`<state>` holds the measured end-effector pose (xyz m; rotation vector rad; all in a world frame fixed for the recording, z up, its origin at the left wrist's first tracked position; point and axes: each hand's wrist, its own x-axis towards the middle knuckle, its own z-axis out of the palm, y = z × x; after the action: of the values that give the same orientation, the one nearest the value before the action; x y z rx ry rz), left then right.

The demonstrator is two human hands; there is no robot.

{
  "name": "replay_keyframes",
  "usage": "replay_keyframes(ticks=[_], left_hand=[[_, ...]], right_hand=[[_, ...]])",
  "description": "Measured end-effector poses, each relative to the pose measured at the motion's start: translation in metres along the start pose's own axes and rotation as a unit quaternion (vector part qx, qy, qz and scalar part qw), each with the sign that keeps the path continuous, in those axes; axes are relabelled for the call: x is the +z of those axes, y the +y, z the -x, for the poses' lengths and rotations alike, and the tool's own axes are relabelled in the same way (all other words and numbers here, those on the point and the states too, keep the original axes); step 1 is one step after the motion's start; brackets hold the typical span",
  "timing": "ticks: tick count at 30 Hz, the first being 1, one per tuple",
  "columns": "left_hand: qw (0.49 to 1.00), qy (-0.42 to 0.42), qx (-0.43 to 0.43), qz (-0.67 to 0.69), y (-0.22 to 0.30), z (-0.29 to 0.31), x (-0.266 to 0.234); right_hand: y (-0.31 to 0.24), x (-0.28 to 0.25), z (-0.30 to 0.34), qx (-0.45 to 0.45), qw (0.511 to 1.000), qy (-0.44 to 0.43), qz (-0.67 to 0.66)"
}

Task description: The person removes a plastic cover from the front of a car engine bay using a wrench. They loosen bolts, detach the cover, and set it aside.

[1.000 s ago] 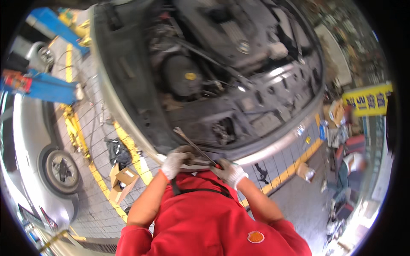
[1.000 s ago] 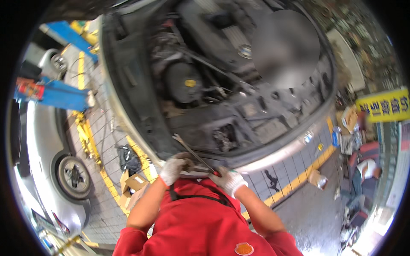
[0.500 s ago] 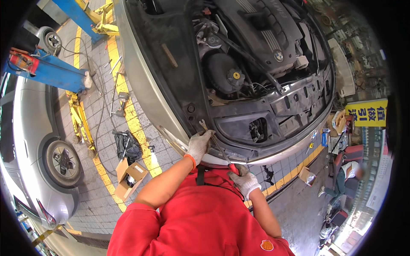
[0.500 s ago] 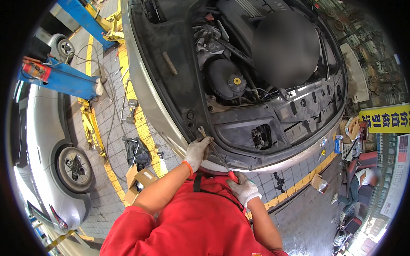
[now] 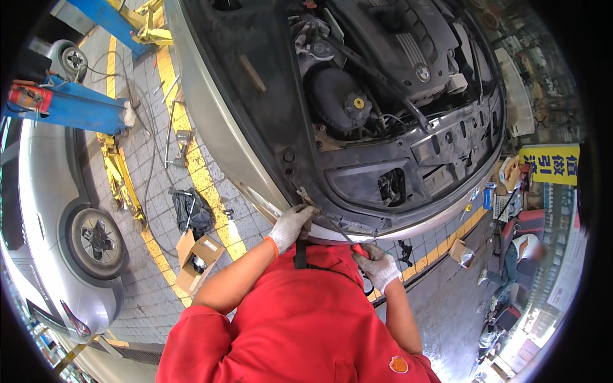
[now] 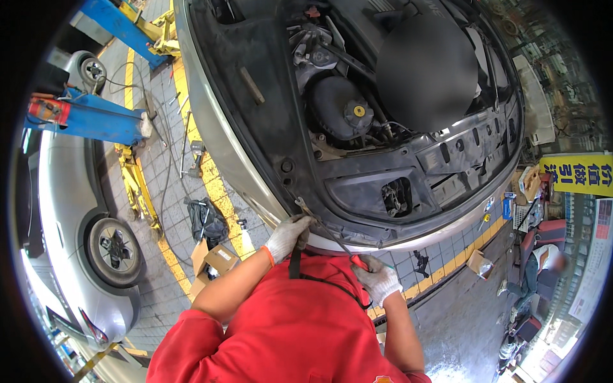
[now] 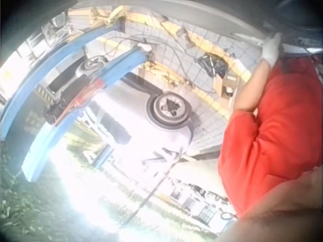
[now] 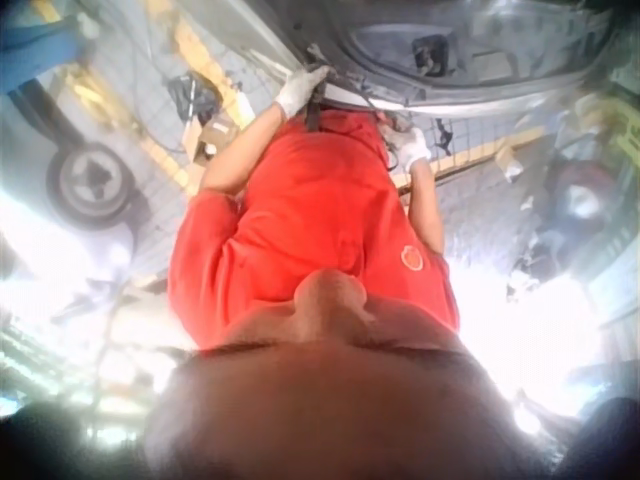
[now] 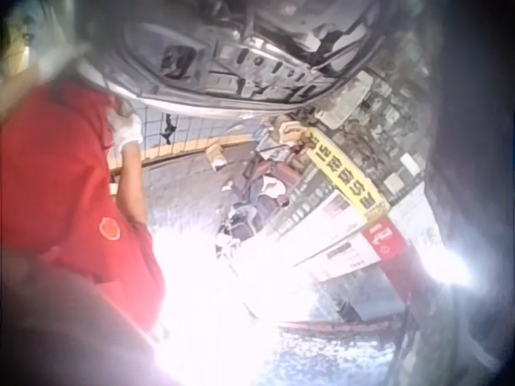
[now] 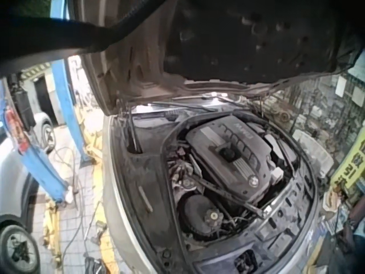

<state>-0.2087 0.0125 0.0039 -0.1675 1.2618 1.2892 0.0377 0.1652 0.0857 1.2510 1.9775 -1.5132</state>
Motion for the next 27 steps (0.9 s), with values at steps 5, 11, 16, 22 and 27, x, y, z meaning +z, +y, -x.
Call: replay_keyframes(ticks=[5, 11, 16, 22, 27], left_hand=[[0.994, 0.027, -0.011, 0.104, 0.009, -0.004, 0.016], [0.99, 0.073, -0.013, 0.123, 0.007, -0.009, 0.024], [0.986, 0.081, -0.023, 0.146, -0.001, -0.018, 0.022], [0.99, 0.12, -0.054, 0.047, 0.01, -0.014, 0.023], [0.824, 0.301, 0.148, -0.457, 0.033, 0.003, 0.021]], right_hand=[[0.003, -0.009, -0.021, 0.003, 0.995, -0.025, 0.098], [-0.003, -0.022, -0.028, -0.034, 0.981, -0.002, 0.19], [-0.015, -0.037, -0.04, -0.076, 0.976, -0.022, 0.204], [-0.014, -0.039, -0.057, -0.087, 0.969, -0.069, 0.218], [0.036, -0.024, -0.098, -0.155, 0.958, -0.061, 0.233]])
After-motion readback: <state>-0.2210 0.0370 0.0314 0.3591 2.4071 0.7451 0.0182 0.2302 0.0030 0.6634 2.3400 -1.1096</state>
